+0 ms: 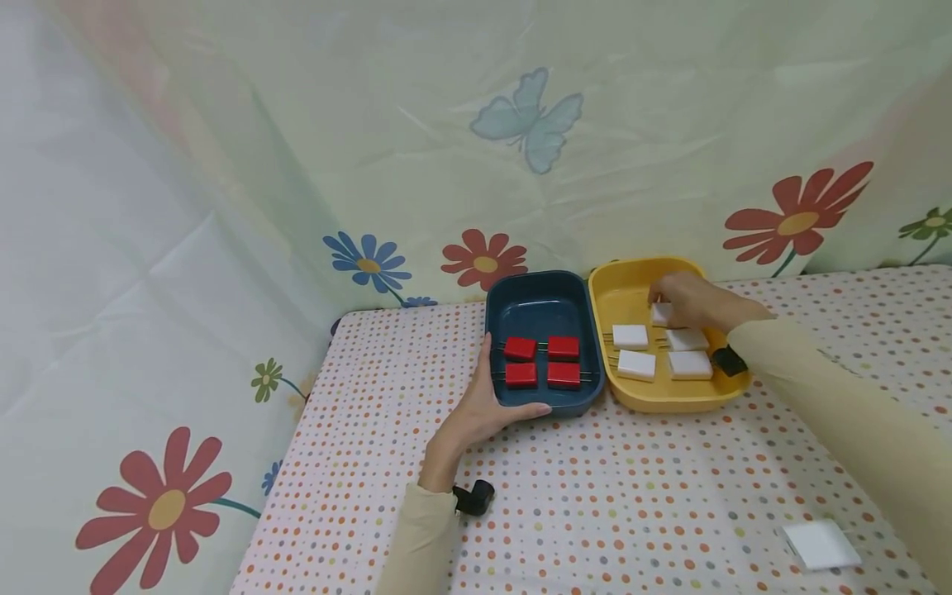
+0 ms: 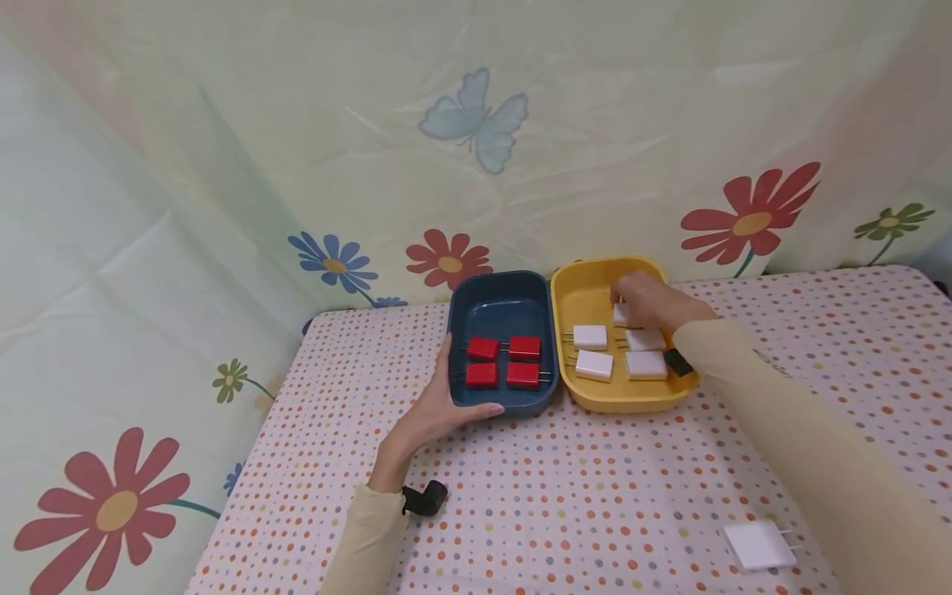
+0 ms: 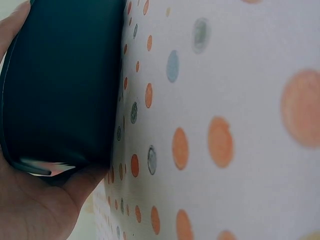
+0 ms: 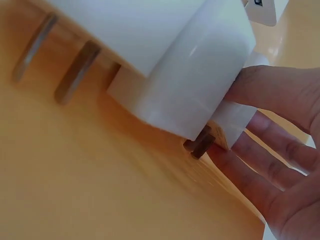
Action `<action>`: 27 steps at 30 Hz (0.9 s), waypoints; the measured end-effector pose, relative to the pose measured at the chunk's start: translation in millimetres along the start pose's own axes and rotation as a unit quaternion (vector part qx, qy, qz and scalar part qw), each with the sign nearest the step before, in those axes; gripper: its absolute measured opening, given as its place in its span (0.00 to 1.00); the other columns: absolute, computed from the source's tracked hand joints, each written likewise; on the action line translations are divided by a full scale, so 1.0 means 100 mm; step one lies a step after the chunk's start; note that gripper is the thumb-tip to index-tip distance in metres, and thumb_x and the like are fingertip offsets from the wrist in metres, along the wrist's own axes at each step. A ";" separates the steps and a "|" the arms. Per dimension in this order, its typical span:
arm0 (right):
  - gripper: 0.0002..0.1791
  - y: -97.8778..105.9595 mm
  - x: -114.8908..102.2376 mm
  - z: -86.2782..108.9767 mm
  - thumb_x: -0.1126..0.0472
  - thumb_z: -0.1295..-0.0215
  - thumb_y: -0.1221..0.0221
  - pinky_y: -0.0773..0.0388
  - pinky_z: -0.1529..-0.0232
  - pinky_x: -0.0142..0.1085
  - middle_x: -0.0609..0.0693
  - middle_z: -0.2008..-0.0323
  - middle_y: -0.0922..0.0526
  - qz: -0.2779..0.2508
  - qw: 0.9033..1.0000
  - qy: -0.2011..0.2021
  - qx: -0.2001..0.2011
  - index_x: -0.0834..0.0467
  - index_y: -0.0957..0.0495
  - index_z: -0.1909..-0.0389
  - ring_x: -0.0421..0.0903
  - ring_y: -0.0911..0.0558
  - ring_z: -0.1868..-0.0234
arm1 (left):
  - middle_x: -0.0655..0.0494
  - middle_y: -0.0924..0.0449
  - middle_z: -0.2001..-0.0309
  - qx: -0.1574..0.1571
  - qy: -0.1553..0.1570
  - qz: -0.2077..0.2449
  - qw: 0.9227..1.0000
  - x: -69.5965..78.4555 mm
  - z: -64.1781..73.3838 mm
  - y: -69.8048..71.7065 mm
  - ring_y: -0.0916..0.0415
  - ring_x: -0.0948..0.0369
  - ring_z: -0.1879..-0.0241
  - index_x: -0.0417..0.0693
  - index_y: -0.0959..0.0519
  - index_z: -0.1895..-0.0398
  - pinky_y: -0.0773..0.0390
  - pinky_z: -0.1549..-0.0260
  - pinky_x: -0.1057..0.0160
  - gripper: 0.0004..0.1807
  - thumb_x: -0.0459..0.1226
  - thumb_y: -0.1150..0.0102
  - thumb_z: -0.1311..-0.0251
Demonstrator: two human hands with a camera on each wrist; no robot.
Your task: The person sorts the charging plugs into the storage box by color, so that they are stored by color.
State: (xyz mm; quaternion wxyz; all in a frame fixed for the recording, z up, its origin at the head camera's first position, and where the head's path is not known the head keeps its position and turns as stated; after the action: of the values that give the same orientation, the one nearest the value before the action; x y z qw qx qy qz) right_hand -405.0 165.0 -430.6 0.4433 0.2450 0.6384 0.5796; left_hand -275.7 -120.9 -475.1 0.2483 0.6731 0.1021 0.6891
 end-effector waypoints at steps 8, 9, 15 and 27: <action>0.17 0.04 -0.01 0.07 0.75 0.44 0.29 0.19 0.50 0.58 0.65 0.59 0.16 -0.012 1.000 0.004 -0.002 0.75 0.18 0.54 0.61 0.19 0.57 | 0.55 0.57 0.15 0.001 0.003 0.002 1.000 0.03 0.01 -0.01 0.54 0.53 0.19 0.62 0.70 0.14 0.37 0.27 0.41 0.73 0.49 0.19 0.46; 0.18 0.06 -0.02 0.08 0.74 0.43 0.29 0.19 0.50 0.58 0.66 0.59 0.15 -0.011 1.000 0.006 -0.002 0.76 0.18 0.53 0.62 0.18 0.56 | 0.55 0.57 0.15 0.001 0.004 0.001 1.000 0.03 0.01 -0.01 0.54 0.53 0.19 0.62 0.71 0.14 0.37 0.27 0.41 0.73 0.50 0.19 0.47; 0.21 0.25 -0.26 0.28 0.72 0.45 0.25 0.18 0.53 0.57 0.64 0.57 0.17 0.019 0.999 0.036 0.016 0.75 0.18 0.51 0.62 0.17 0.55 | 0.54 0.57 0.15 0.002 0.007 -0.004 1.000 0.01 0.00 0.00 0.54 0.52 0.19 0.61 0.70 0.14 0.38 0.26 0.41 0.73 0.50 0.20 0.46; 0.26 0.50 -0.77 1.41 0.67 0.52 0.19 0.16 0.53 0.56 0.56 0.50 0.17 0.022 0.992 0.077 0.100 0.60 0.14 0.49 0.56 0.18 0.52 | 0.52 0.57 0.15 -0.006 -0.004 -0.007 1.000 0.06 0.00 0.02 0.54 0.52 0.19 0.58 0.70 0.14 0.37 0.27 0.41 0.72 0.49 0.20 0.45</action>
State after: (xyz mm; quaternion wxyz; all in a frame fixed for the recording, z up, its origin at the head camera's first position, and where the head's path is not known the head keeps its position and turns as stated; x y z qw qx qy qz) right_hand -257.8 185.3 -351.4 0.3533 0.2565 0.7198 0.5397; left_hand -276.1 -120.2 -468.9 0.2569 0.6738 0.1016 0.6853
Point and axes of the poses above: each hand's wrist, its own z-axis away from the middle knuckle, its own y-axis out of the back of the hand, x = y × z, the point moved 9 cm from there along -z, towards the middle knuckle
